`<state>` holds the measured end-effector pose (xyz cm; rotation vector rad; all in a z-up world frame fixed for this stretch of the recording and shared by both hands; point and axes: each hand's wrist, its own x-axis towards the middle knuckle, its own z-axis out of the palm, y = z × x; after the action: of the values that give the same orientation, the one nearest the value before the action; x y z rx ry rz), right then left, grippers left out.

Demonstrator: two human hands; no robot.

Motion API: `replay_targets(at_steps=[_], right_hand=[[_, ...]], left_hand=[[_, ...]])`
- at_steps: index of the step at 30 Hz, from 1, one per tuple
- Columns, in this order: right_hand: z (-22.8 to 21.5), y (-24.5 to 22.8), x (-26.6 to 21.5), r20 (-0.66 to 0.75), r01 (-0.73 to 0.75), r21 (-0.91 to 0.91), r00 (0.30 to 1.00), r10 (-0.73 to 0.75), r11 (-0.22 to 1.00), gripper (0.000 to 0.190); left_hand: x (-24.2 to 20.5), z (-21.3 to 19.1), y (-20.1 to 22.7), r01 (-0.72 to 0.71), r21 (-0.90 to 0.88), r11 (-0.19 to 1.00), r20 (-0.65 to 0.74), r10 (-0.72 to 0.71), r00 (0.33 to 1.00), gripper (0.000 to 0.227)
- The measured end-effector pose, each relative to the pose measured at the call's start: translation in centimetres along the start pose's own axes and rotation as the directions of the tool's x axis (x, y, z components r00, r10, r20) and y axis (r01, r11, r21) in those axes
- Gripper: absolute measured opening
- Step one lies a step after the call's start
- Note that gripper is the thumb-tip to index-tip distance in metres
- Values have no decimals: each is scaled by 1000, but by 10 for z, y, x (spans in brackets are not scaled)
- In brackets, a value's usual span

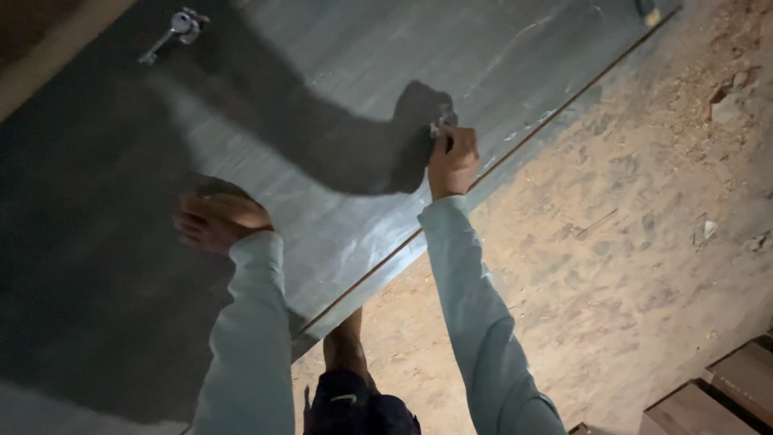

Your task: The person scrapes and wipes a large flat surface using a small handheld tool and a cloth. They repeatedly remove debris and wipe along a linear seam, moving across the surface in a systematic manner.

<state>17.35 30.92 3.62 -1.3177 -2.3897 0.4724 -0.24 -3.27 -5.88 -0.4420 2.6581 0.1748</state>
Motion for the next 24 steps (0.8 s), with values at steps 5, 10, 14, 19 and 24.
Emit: replay_targets(at_steps=[5, 10, 14, 19, 24], right_hand=[[10, 21, 8, 97, 62, 55, 993, -67, 997, 8], [25, -62, -51, 265, 224, 280, 916, -300, 934, 18], [15, -123, -88, 313, -79, 346, 949, -35, 935, 9], [-23, -56, -45, 210, -218, 159, 960, 183, 963, 11], [-36, 0, -4, 287, -422, 628, 907, 310, 654, 14]], left_hand=[[-9, 2, 3, -187, 66, 980, -338, 199, 920, 41], [10, 47, -19, -36, -166, 985, -152, 11, 988, 34], [23, 52, -25, -64, 41, 997, -200, 70, 977, 24], [1, 19, -16, -188, 142, 972, -326, 225, 918, 51], [-18, -12, 14, -213, 101, 972, -310, 234, 921, 54]])
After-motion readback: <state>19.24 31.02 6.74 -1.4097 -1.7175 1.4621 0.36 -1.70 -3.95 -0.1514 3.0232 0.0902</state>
